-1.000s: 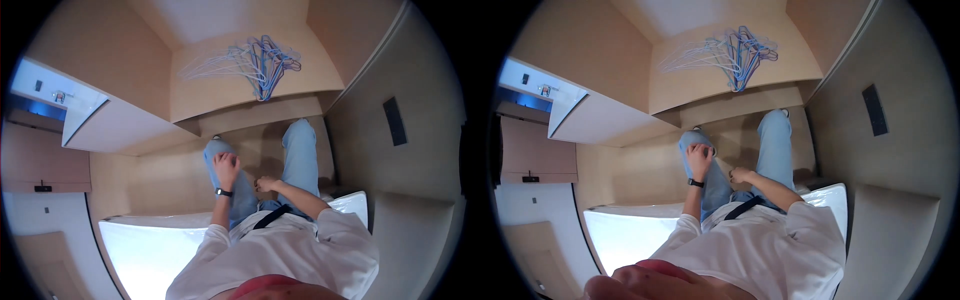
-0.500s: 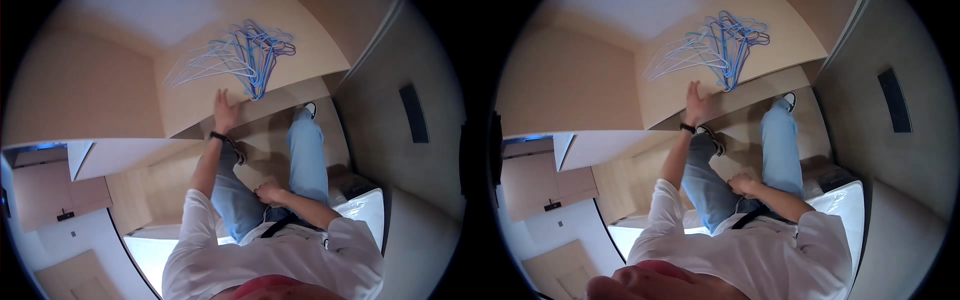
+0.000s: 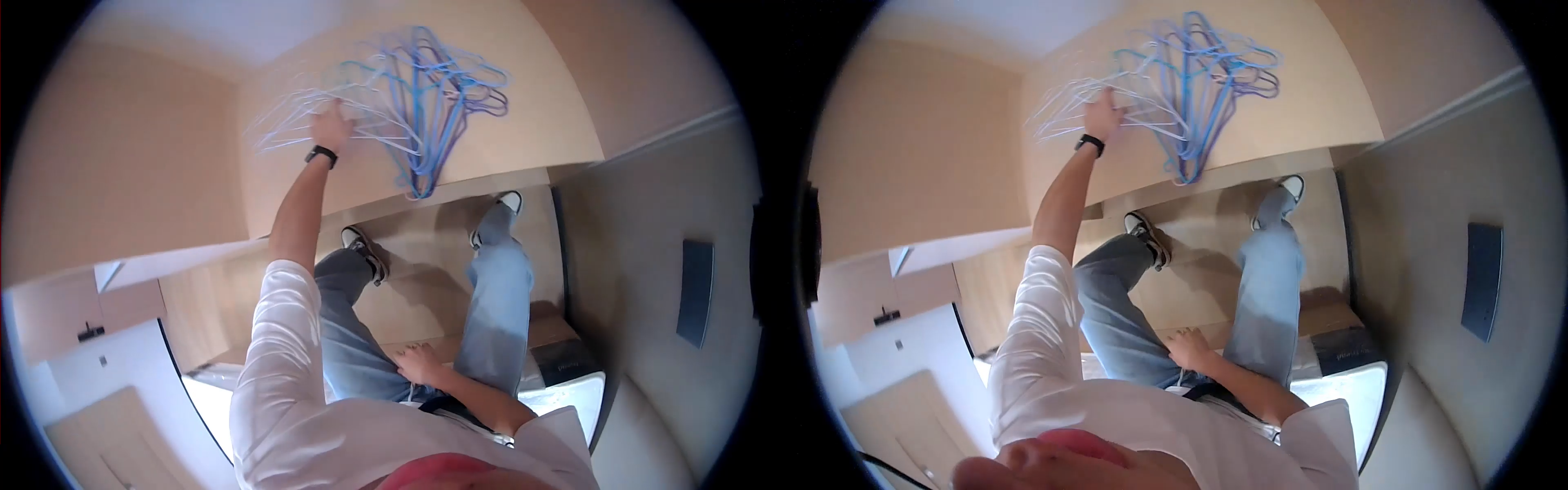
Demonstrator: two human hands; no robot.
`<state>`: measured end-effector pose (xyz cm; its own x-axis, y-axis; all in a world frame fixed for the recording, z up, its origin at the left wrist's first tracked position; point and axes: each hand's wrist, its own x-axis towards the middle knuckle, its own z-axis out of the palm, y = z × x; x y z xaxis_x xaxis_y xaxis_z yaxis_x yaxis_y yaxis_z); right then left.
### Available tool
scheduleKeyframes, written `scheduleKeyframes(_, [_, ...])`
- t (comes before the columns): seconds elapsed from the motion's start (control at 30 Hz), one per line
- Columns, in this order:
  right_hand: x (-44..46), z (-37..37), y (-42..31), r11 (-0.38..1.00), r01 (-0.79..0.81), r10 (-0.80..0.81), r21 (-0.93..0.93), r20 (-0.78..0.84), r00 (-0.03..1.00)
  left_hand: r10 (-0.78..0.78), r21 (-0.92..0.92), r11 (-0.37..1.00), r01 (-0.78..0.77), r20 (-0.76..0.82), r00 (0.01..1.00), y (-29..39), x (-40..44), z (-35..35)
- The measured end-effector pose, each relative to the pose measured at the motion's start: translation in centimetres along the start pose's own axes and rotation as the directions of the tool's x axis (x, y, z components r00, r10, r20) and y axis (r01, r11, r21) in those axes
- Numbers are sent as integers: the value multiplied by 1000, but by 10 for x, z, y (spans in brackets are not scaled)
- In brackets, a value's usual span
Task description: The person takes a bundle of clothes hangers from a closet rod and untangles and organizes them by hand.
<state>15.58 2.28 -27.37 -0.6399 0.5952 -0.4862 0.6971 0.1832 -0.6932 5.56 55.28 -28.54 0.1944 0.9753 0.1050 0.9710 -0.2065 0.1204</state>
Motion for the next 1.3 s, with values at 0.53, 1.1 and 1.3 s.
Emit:
scheduleKeyframes(0.53, [11,31,50,996,8,-19,-94,-109,994,-275,-670,735,-103,-434,858,-35,-149,-181])
scheduleKeyframes(1.1, [-56,-2,9,-6,75,-319,997,-73,945,243,-643,726,-242,-89,966,89,-617,-115])
scheduleKeyframes(1.3, [-38,26,27,287,112,-87,951,-90,992,495,-669,682,-296,123,860,66,-603,-100])
